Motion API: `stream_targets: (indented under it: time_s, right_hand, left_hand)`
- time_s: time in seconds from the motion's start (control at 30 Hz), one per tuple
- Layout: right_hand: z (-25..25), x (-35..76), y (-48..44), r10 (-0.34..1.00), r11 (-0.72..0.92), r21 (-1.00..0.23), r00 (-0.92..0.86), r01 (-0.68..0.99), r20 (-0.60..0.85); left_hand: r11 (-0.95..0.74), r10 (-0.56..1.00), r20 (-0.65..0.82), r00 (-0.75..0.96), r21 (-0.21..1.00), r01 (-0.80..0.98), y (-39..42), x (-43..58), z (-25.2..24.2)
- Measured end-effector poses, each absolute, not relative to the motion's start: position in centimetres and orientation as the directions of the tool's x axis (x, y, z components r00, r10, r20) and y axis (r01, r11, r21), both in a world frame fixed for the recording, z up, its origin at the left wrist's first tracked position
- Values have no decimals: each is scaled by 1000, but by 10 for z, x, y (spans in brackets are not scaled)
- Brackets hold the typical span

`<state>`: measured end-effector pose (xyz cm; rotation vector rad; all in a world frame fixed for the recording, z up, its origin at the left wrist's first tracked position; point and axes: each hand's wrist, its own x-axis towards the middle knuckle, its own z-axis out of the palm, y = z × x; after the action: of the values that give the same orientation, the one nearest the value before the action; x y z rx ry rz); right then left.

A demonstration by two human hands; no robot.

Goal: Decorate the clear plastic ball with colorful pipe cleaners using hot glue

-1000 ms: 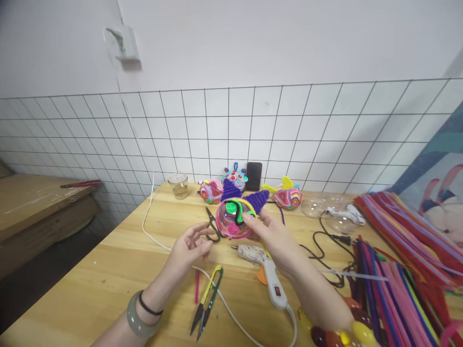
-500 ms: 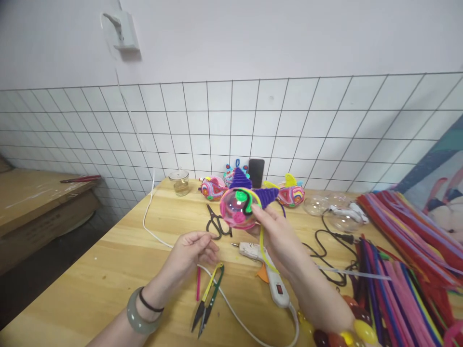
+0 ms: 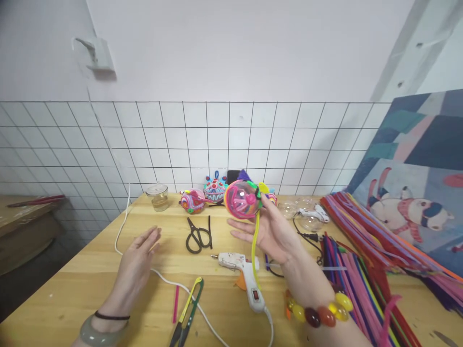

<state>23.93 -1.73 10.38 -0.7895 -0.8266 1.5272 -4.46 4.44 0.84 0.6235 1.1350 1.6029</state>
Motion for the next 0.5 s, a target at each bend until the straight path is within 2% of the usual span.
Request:
stream_targets:
  time_s: [0.07,0.13,0.3,0.37,0.5]
  right_hand:
    - [101,227,-22,982,-145,-883,-173,-447,-73]
    - [97,212,-26,975,-140,-925,-212,-353,-67]
    - [85,180,-33,951,24,-995,-306,-93,51]
    - [81,172,-34,949,113,-993,-293,-18,113]
    - [70,166,-33,946,228,-960,-270,160,179]
  left_hand:
    - [-47,953,-78,-293,917,-397,41,-41,8]
    - [-55,972,-36,-232,926,-374,38,-38,10]
    - [25,1000,-31,-3,868,-496,28,-33,20]
    - [52,993,15,120,841,-539,24,-32,23]
    - [105,945,73,318,856,-506,17,-31,23]
